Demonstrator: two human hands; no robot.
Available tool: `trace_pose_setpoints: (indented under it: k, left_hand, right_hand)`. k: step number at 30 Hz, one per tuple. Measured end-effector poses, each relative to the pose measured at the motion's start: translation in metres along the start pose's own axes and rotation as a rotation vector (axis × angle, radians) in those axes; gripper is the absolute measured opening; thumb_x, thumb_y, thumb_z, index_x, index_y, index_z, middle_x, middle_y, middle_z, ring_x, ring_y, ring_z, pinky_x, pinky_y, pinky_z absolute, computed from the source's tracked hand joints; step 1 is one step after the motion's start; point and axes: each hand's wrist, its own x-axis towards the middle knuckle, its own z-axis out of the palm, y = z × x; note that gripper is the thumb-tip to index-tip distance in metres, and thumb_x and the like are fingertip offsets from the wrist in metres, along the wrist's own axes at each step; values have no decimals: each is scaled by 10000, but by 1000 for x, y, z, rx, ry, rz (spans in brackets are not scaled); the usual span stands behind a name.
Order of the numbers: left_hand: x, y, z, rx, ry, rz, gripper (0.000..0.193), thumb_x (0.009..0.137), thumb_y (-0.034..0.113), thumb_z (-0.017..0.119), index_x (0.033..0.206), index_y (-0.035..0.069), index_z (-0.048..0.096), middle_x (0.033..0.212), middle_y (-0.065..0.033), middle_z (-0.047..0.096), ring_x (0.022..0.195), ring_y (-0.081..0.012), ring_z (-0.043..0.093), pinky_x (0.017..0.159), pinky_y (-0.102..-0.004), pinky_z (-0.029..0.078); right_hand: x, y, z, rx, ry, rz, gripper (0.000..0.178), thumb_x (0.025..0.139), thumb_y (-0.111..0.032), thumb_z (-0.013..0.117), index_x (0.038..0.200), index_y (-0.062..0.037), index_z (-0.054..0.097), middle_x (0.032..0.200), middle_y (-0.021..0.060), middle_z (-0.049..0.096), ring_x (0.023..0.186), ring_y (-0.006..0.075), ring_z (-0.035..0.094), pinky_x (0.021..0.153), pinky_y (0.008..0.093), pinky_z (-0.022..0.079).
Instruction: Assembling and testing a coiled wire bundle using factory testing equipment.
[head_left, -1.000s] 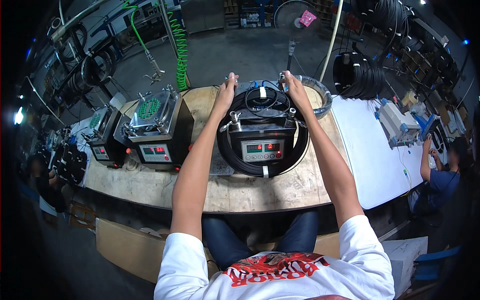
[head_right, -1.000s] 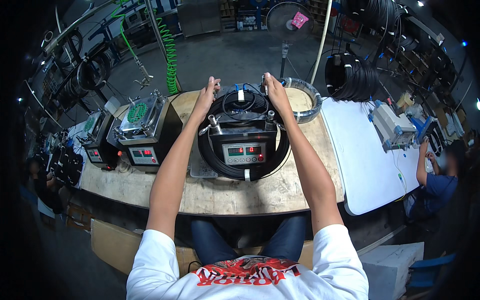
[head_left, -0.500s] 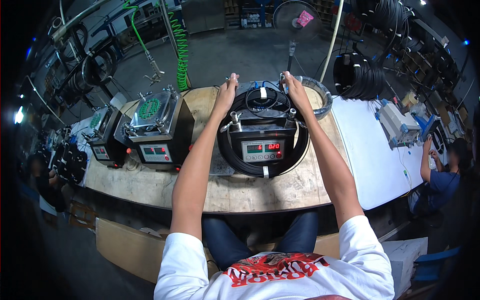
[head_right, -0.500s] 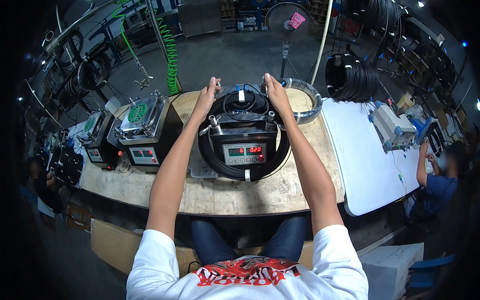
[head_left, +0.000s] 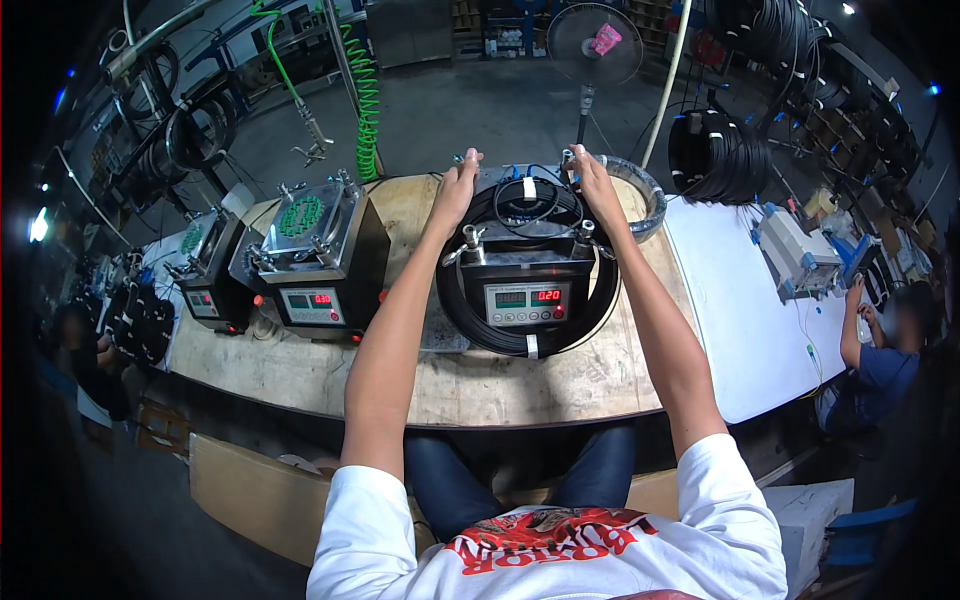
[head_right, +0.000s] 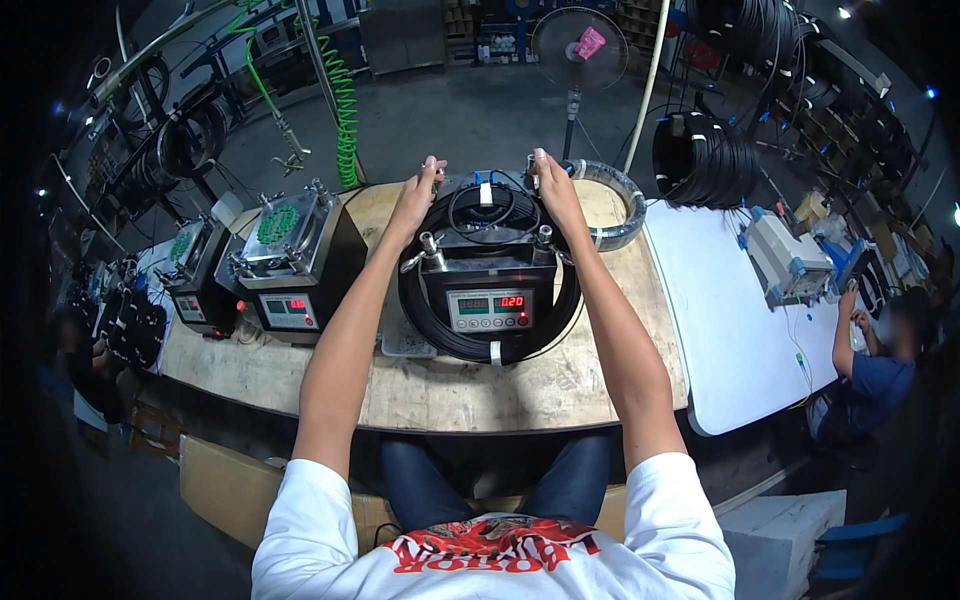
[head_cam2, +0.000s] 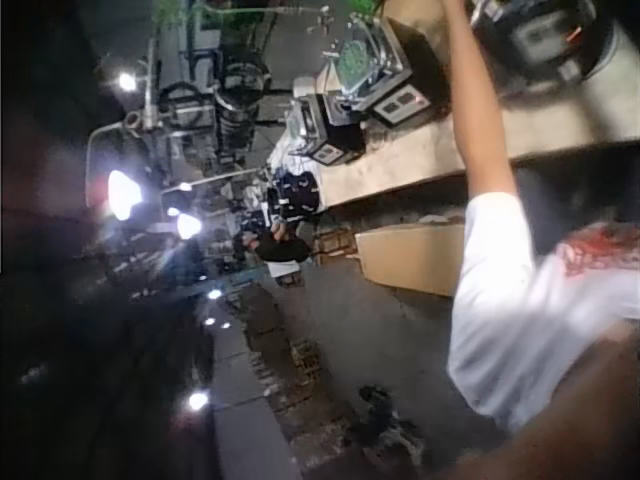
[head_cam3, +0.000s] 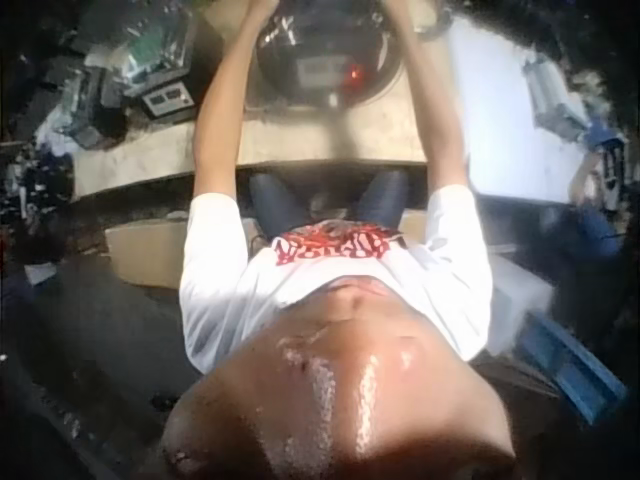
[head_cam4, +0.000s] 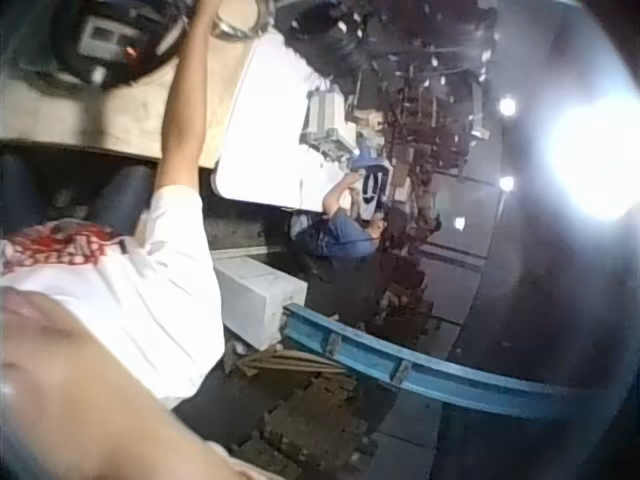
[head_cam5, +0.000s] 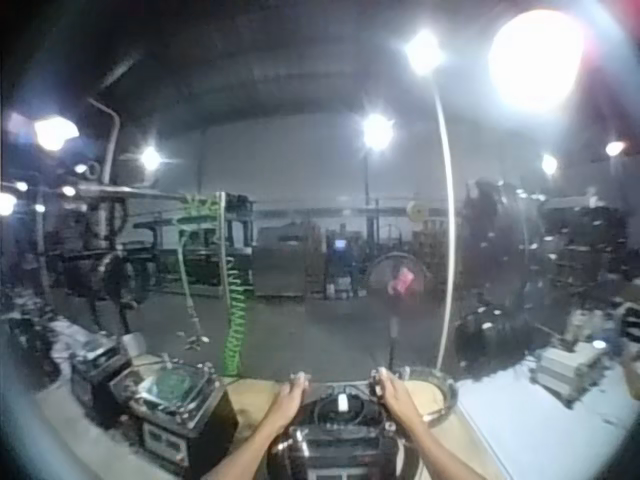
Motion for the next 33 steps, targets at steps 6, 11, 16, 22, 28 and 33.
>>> trace_pose_setpoints:
  k: [6, 11, 16, 22, 28, 33]
  left_hand:
    - [-7, 13, 4, -17, 64, -1, 779, 1029, 620, 335, 1178, -83, 636, 1112, -177, 660, 1032, -266, 581, 982, -341, 411]
    - [-7, 15, 3, -22, 64, -8, 785, 1025, 637, 324, 1236, -52, 635, 1083, -170, 658, 1045, -264, 582, 988, -340, 409]
    - [-4, 11, 3, -18, 53, -23, 778, 1026, 633, 324, 1239, -47, 636, 1087, -168, 658, 1056, -262, 583, 994, -342, 406]
    - [1, 1, 0, 6, 16, 14, 755, 1010, 659, 341, 1335, 32, 607, 1130, -132, 628, 874, -170, 509, 814, -296, 440]
    - [-3, 3, -1, 43, 19, 16, 744, 1012, 650, 347, 1333, 30, 605, 1155, -144, 632, 967, -205, 564, 824, -314, 453]
    - [-2, 6, 1, 74, 26, -4, 741, 1017, 641, 341, 1301, 20, 628, 1145, -149, 660, 975, -208, 577, 837, -319, 458]
  right_hand:
    - [-1, 0, 3, -33, 38, -17, 618, 1069, -495, 378, 1226, 67, 583, 969, 143, 663, 962, 226, 608, 904, 334, 453]
    - [1, 2, 2, -37, 47, -41, 601, 1064, -496, 386, 1195, 54, 589, 944, 174, 672, 934, 255, 637, 875, 356, 478]
    - [2, 5, 7, 54, 108, -74, 583, 1058, -465, 439, 1320, 45, 544, 998, 170, 685, 964, 236, 650, 896, 332, 484]
    - [5, 9, 6, 55, 79, -27, 585, 1051, -448, 469, 1364, 45, 511, 1035, 183, 691, 993, 231, 661, 910, 327, 486]
    - [-2, -3, 8, 55, 61, 1, 573, 1059, -419, 466, 1369, 61, 509, 1015, 128, 675, 991, 195, 609, 937, 313, 457]
    - [0, 1, 4, 31, 63, -7, 582, 1045, -433, 489, 1377, 45, 504, 1034, 165, 688, 1001, 219, 643, 931, 323, 472]
